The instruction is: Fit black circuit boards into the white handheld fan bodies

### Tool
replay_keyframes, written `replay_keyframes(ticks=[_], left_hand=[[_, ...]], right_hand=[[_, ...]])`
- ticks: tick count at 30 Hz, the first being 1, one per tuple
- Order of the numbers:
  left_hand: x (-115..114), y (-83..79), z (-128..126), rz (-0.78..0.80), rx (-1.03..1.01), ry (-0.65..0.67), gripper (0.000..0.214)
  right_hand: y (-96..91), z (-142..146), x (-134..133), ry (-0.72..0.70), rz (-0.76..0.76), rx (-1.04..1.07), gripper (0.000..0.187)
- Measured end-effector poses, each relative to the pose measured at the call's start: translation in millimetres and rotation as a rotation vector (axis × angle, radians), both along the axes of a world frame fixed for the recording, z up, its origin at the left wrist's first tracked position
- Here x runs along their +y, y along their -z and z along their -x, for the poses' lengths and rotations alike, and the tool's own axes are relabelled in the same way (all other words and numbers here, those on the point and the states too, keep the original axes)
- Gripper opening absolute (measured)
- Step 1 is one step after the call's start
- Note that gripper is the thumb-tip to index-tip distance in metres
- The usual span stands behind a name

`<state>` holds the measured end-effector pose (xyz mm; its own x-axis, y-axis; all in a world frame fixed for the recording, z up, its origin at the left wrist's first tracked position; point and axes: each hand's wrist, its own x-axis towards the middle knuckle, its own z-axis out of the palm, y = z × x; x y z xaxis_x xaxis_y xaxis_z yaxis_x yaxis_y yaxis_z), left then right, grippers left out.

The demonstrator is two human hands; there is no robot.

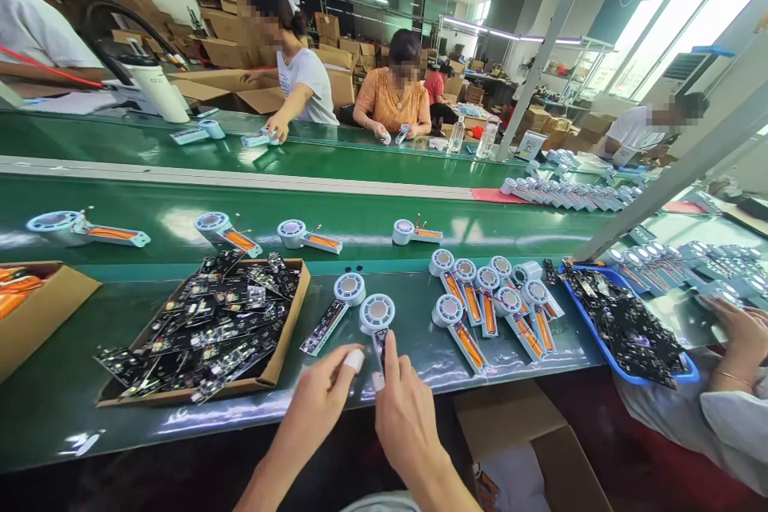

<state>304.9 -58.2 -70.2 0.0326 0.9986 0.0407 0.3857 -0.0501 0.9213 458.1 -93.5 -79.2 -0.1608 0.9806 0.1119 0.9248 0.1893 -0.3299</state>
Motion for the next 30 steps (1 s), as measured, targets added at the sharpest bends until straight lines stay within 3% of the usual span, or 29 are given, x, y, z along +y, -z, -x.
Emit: replay_keyframes(ticks=[3, 6, 12, 18, 21, 25, 28, 30], left_hand=[[15.5, -3.6, 15.5, -0.27, 0.269, -0.223, 0.033], [30.1, 2.7, 20.8, -0.224, 0.383, -0.256, 0.036], [41.5, 12.5, 14.4, -0.181, 0.285, -0.145, 0.041], [47.2, 17.7, 10.4, -0.177, 0.168, -0.126, 0.046], [51.1, 20.0, 8.5, -0.141, 0.102, -0.093, 0.05], [47.9, 29.9, 8.7, -0.112, 0.036, -0.111, 0.056], [37.0, 41.9, 10.5, -0.16, -0.006, -0.17, 0.052], [30.4, 48.0, 11.1, -0.189, -0.004, -0.173, 0.047]], right_hand=[[-2.2, -6.8, 20.0, 0.04, 0.06, -0.097, 0.065], [-6.2, -6.1, 44.5, 0.028, 0.075, -0.17, 0.048], [-8.4, 3.6, 78.8, -0.032, 0.001, -0.217, 0.023], [-33.7, -5.7, 92.2, -0.124, 0.164, -0.061, 0.029], [-36.8, 16.3, 93.9, -0.018, 0.24, -0.12, 0.037], [-14.6, 54.5, 96.0, 0.272, 0.091, -0.207, 0.025], [-6.9, 55.4, 105.7, 0.245, 0.05, -0.184, 0.019], [-14.6, 46.4, 124.2, 0.183, 0.065, -0.159, 0.023]])
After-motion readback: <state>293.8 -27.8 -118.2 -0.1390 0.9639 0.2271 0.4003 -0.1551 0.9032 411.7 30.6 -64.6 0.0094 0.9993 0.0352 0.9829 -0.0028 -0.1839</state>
